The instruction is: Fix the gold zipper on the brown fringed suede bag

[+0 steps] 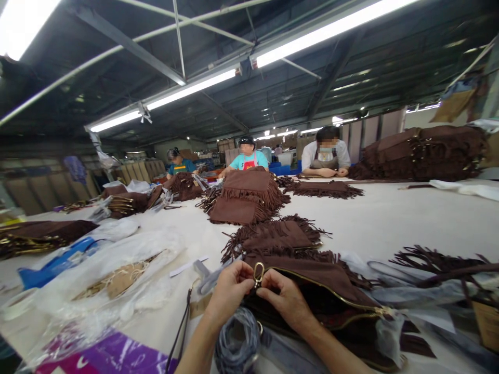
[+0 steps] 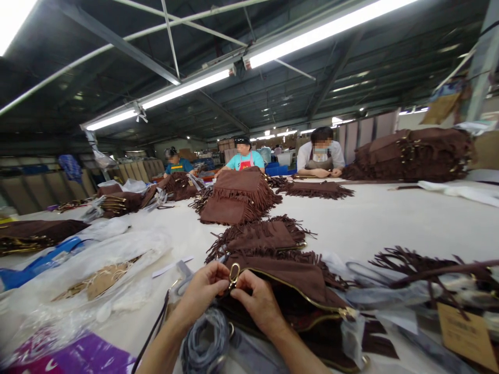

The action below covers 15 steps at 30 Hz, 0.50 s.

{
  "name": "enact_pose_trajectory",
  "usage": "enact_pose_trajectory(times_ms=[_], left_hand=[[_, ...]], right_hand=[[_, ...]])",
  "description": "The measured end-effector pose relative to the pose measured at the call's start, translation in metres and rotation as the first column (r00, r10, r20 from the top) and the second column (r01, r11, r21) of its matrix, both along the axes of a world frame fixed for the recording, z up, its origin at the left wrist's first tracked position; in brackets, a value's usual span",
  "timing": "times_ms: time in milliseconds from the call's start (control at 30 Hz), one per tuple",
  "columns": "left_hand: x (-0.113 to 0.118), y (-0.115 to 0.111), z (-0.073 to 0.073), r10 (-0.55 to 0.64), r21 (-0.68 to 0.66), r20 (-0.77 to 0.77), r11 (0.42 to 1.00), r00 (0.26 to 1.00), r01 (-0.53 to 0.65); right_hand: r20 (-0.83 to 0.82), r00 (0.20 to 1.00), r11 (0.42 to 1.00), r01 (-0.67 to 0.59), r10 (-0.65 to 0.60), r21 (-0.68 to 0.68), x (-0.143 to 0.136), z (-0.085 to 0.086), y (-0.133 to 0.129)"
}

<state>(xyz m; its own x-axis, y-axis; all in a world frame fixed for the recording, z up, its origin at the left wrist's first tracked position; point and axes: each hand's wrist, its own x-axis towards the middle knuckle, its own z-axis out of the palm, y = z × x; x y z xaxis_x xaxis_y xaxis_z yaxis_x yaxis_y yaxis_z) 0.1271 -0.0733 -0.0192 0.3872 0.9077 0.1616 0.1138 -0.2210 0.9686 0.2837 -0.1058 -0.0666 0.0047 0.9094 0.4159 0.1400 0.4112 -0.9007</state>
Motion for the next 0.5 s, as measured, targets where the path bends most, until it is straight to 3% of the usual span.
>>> enact_pose_trajectory(times_ms=[167, 267, 500], left_hand=[[0.003, -0.003, 0.001, 0.124, 0.177, -0.184, 0.980, 0.975, -0.091], [0.004, -0.007, 0.005, 0.164, 0.292, -0.284, 0.953, 0.945, -0.077], [0.002, -0.007, 0.007, 0.211, 0.385, -0.262, 0.917, 0.942, -0.098]], right_hand=[[0.020, 1.000, 1.000, 0.011, -0.011, -0.015, 0.001, 0.003, -0.001], [0.044, 0.999, 1.000, 0.026, -0.025, -0.012, 0.001, 0.002, 0.000], [0.265, 0.962, 0.997, 0.057, -0.067, 0.046, 0.008, 0.015, -0.006]])
